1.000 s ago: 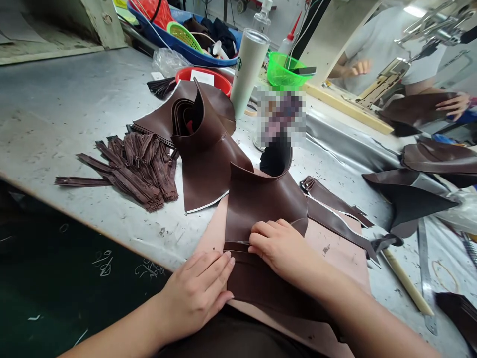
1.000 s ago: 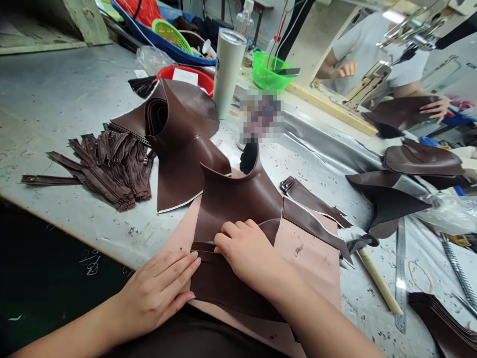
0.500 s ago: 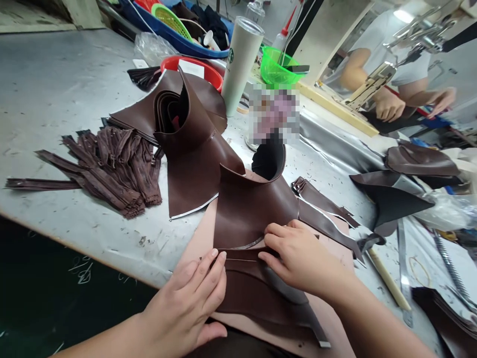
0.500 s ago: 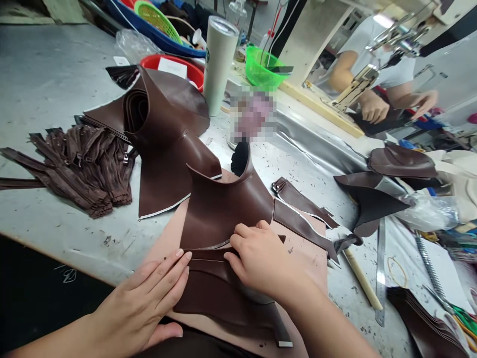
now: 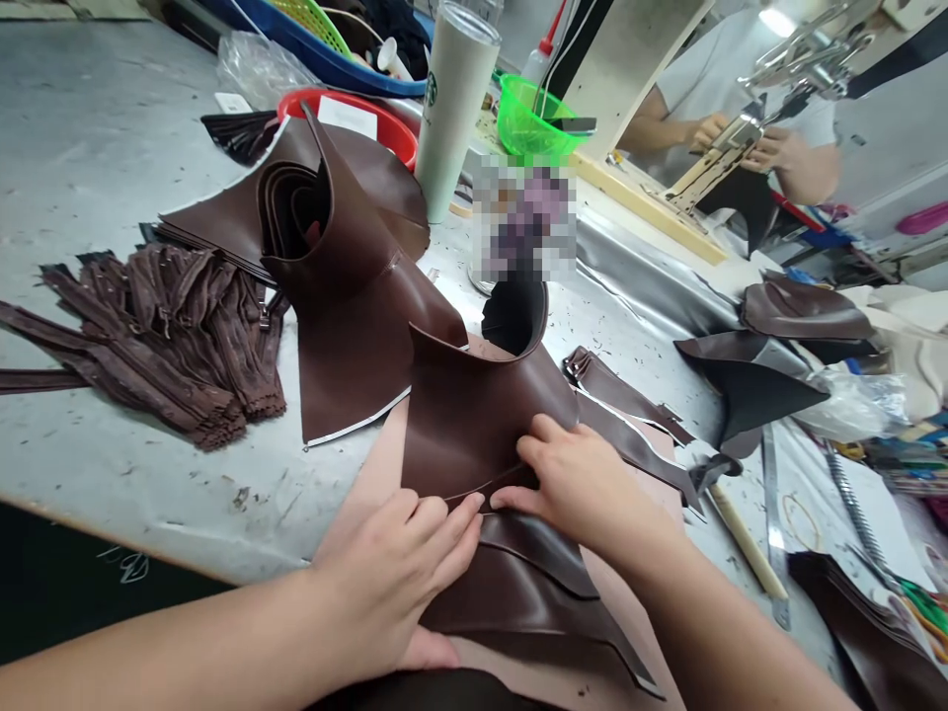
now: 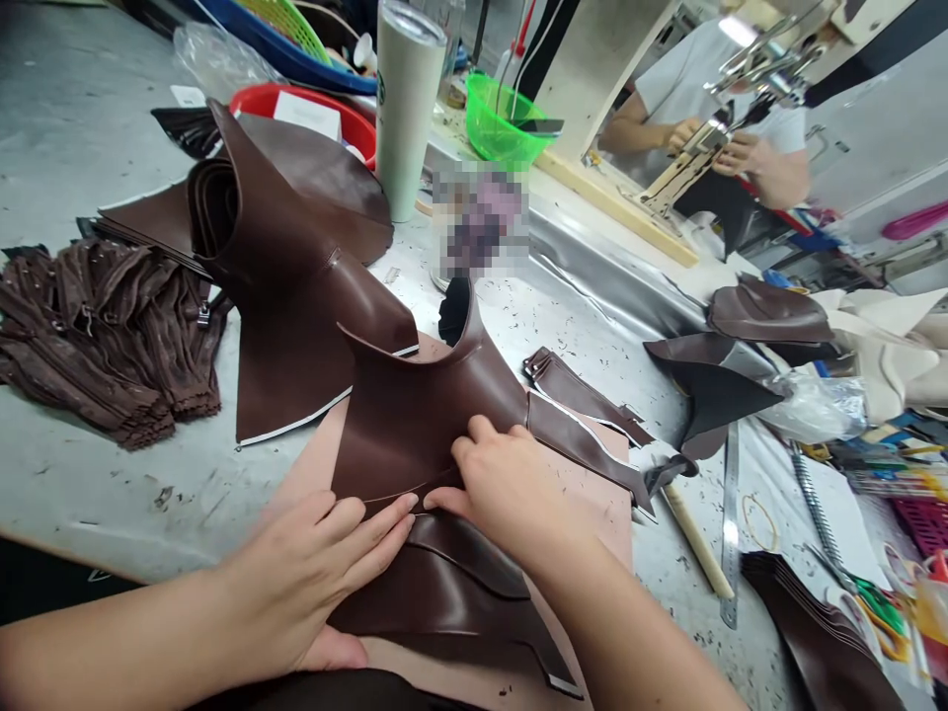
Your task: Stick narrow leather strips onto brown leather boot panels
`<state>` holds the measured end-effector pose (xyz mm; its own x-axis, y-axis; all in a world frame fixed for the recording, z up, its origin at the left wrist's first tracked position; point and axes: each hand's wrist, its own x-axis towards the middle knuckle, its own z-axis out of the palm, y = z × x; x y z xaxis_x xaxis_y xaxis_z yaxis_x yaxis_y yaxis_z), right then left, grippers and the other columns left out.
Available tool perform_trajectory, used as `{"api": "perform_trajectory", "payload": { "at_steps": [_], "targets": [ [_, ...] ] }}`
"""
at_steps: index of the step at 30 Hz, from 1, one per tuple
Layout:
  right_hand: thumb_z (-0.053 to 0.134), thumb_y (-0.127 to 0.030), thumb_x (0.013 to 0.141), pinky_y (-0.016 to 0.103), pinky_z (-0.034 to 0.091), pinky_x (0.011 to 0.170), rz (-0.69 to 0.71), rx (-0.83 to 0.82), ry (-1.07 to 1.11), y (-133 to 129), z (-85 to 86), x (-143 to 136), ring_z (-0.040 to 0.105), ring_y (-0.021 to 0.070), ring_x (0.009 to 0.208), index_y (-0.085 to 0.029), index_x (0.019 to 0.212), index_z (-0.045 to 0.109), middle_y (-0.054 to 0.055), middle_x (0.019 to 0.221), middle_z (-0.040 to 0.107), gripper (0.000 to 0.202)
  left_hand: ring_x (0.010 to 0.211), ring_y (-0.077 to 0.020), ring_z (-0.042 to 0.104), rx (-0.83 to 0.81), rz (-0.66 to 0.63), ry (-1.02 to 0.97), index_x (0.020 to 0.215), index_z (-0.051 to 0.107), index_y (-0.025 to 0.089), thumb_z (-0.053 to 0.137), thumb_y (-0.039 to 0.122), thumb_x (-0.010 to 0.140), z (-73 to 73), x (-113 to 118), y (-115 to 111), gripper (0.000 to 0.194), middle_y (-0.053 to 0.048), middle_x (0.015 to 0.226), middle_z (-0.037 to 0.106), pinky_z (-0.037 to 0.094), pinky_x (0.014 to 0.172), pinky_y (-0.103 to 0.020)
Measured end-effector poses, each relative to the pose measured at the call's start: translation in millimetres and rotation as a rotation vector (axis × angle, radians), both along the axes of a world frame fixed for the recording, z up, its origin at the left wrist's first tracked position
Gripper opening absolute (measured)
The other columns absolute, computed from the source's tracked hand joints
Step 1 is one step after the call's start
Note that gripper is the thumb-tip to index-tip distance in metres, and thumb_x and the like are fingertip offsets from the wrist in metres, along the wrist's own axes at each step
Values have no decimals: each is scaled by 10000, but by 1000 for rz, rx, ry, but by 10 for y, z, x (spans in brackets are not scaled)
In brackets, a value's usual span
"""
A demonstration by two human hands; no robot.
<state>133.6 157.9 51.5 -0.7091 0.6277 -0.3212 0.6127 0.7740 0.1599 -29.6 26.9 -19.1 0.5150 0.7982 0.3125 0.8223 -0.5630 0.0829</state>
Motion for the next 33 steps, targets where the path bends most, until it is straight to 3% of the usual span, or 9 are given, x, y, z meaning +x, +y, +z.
{"api": "perform_trajectory", "payload": {
  "at_steps": [2, 7, 9, 11, 15, 21, 25, 30, 33],
  "targets": [
    [605, -486, 744, 292, 354, 572, -148, -71, 86, 103, 26, 144, 531, 157, 604, -183, 679, 537, 27, 724, 544, 318, 737, -220, 438, -39, -47, -6, 1121, 592, 166, 548, 765, 571, 35, 2, 103, 814, -83, 1265, 538, 289, 627, -351],
    [511, -375, 805, 244, 394, 513, -525, -722, 499, 280, -51, 515, 517, 131, 577, -204, 767, 487, -25, 638, 530, 176, 708, -205, 440, -95, -116, -65, 1020, 613, 217, 512, 722, 647, 38, -33, 289, 636, -55, 1290, 515, 269, 598, -347],
    [528, -372, 795, 239, 391, 482, -618, -833, 589, 275, -131, 590, 495, 122, 528, -206, 747, 468, -38, 594, 504, 184, 691, -200, 440, -125, -130, -78, 1025, 611, 219, 489, 692, 694, 39, -48, 334, 590, -44, 1284, 522, 278, 599, -347],
    [549, -341, 789, 243, 394, 498, -599, -790, 625, 253, -203, 623, 495, 121, 535, -203, 727, 480, -35, 594, 514, 166, 677, -191, 440, -174, -146, -67, 1107, 582, 205, 461, 632, 759, 47, -62, 365, 564, -35, 1291, 519, 292, 600, -347],
    [579, -265, 785, 253, 397, 586, -417, -510, 663, 245, -292, 626, 508, 131, 644, -198, 701, 506, -9, 698, 557, 130, 679, -191, 464, -212, -164, -37, 1256, 483, 171, 381, 528, 847, 86, -73, 405, 552, -44, 1324, 489, 318, 605, -355],
    [619, -200, 757, 257, 391, 611, -296, -334, 531, 300, -282, 538, 514, 142, 699, -196, 673, 500, -7, 724, 543, 146, 571, -180, 536, -304, -179, 41, 1071, 596, 222, 384, 450, 850, 288, 63, 611, 381, -70, 1293, 513, 329, 534, -346],
    [689, -251, 674, 247, 371, 531, -451, -256, 508, 321, -237, 550, 499, 132, 590, -202, 711, 507, -25, 661, 553, 192, 527, -151, 552, -347, -215, 86, 1036, 597, 194, 428, 337, 850, 317, 244, 864, 290, -126, 1259, 530, 315, 487, -310],
    [525, -269, 780, 227, 393, 513, -618, -372, 747, 335, -314, 740, 512, 119, 570, -195, 698, 527, -14, 640, 575, 110, 522, -158, 554, -201, -276, 117, 1190, 524, 131, 595, 177, 682, 69, 355, 994, 515, -176, 1218, 551, 301, 458, -297],
    [499, -276, 799, 237, 405, 553, -626, -347, 789, 343, -387, 789, 527, 130, 612, -192, 696, 536, -3, 662, 592, 137, 544, -176, 565, -159, -279, 133, 1141, 568, 143, 537, 181, 712, -21, 353, 992, 432, -164, 1226, 550, 321, 469, -318]
  ]
}}
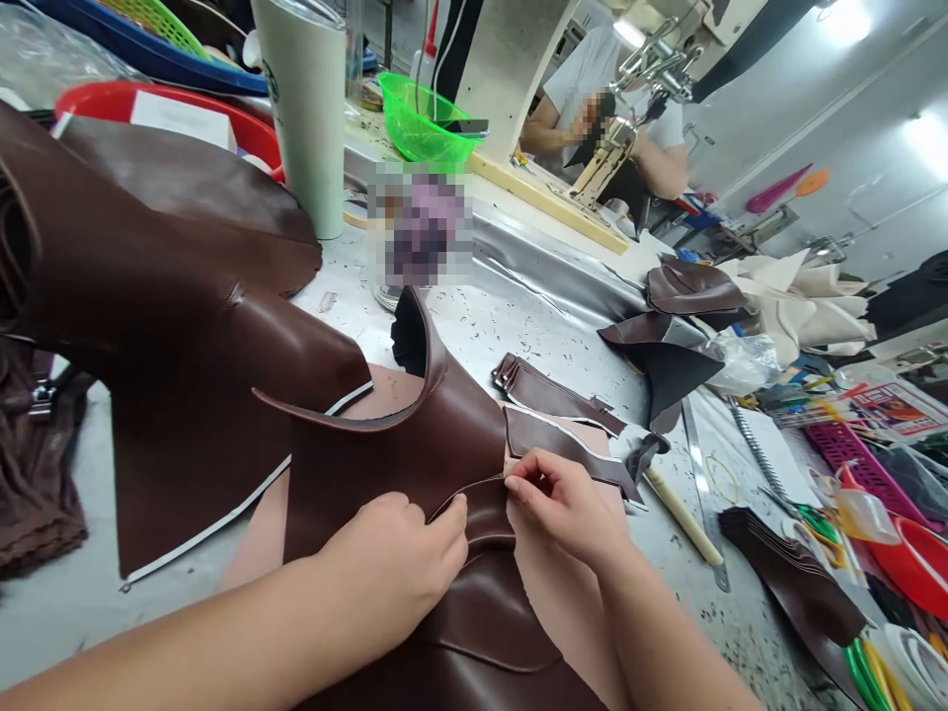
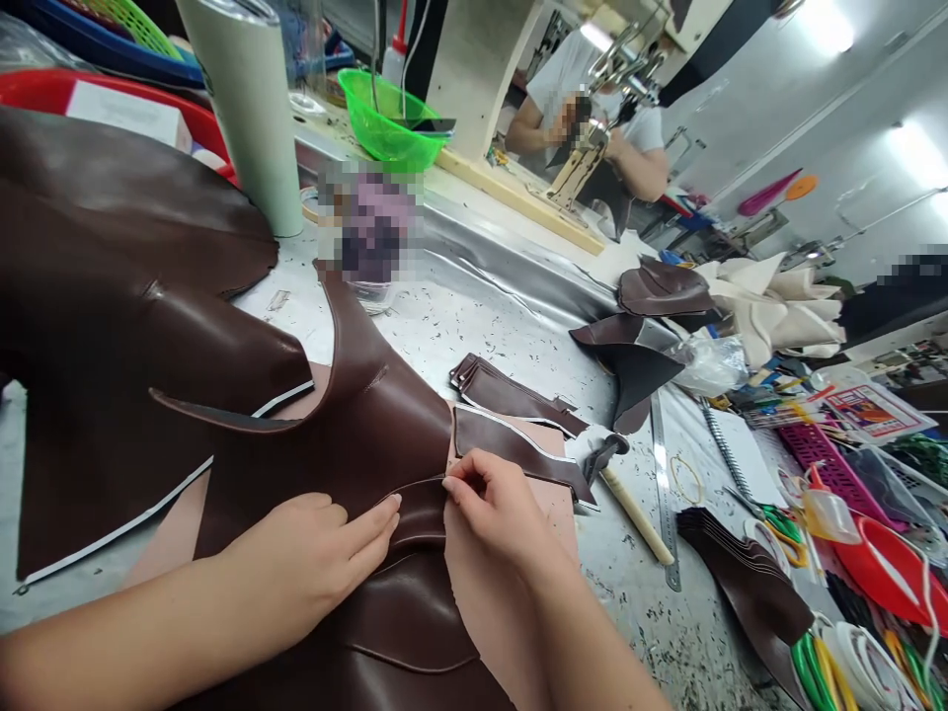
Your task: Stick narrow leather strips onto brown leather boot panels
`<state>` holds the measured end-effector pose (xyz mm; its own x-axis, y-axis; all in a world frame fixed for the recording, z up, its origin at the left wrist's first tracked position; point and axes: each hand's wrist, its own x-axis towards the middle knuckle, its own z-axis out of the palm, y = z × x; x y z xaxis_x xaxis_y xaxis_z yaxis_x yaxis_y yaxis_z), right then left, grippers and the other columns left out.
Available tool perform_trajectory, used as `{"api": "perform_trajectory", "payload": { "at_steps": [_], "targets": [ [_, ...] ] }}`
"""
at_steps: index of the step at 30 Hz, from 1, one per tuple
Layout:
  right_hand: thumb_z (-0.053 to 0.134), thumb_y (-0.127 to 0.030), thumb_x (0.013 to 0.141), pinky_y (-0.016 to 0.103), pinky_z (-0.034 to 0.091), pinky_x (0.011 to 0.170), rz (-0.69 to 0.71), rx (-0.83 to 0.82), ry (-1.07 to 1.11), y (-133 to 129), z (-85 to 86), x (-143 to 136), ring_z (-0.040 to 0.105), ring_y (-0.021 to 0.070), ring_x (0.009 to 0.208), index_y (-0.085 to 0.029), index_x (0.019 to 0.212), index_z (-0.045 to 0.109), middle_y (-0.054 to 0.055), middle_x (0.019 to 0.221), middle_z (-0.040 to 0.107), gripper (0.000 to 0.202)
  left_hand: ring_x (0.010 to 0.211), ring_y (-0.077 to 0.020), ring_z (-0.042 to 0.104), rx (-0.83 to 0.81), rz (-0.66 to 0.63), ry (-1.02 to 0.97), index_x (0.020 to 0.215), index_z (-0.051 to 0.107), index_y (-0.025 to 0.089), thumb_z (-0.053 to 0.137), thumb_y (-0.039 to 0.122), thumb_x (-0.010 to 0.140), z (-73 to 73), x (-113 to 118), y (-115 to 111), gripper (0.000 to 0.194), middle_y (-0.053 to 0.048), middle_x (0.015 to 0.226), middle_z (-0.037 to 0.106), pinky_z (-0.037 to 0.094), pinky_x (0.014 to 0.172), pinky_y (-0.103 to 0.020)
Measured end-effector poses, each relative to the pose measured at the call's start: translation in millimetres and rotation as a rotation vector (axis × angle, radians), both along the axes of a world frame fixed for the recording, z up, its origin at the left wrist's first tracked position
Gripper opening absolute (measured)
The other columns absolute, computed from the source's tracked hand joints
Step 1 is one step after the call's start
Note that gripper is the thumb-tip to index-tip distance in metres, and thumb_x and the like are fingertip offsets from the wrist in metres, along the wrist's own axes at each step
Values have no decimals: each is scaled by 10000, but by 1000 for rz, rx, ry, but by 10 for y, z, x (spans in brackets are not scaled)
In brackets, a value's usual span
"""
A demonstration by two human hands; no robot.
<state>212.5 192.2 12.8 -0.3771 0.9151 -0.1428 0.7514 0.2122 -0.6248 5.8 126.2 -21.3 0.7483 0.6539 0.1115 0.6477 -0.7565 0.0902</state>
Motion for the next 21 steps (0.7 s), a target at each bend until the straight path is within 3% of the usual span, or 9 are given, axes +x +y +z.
{"api": "perform_trajectory", "payload": {
  "at_steps": [5, 10, 13, 17, 19, 21],
  "targets": [
    [505, -260, 806, 246, 373, 555, -8, 34, -110, 50, 23, -82, 520, 133, 601, -195, 684, 536, -4, 660, 604, 141, 535, -180, 581, -17, -24, 100, 1102, 583, 164, 531, 179, 713, 84, -15, 43, 394, -146, 1273, 517, 332, 452, -316],
    [625, -301, 719, 269, 347, 545, -63, 51, -275, 208, 116, -128, 501, 150, 582, -204, 612, 473, -10, 601, 569, 210, 515, -179, 600, -170, -29, 126, 1041, 602, 197, 567, 152, 703, 250, 111, 208, 343, -143, 1350, 424, 339, 423, -289],
    [585, -305, 743, 283, 415, 608, -196, 23, 51, 291, 73, -176, 549, 160, 689, -215, 828, 514, 5, 751, 594, 143, 578, -206, 630, -272, -29, 143, 1100, 582, 169, 534, 128, 727, 322, 246, 320, 379, -165, 1392, 344, 336, 405, -283],
    [623, -317, 702, 232, 430, 553, -374, -249, 615, 317, 30, -321, 539, 115, 665, -223, 1075, 457, 7, 875, 571, 419, 683, -206, 646, -259, 1, 110, 1160, 542, 133, 519, 118, 742, 367, 306, 373, 419, -184, 1391, 345, 360, 444, -265],
    [641, -338, 693, 214, 404, 503, -392, -343, 778, 299, 67, -406, 495, 90, 571, -242, 1138, 452, -22, 811, 565, 493, 667, -191, 643, -208, 14, 124, 1141, 542, 139, 499, 114, 742, 386, 267, 348, 402, -170, 1380, 370, 374, 455, -261],
    [628, -331, 710, 232, 443, 543, -359, -297, 832, 266, 134, -484, 515, 105, 584, -268, 1213, 440, -28, 797, 584, 541, 620, -179, 632, -135, 4, 125, 1073, 564, 149, 495, 111, 720, 411, 217, 294, 362, -146, 1350, 426, 391, 452, -265]
  ]
}}
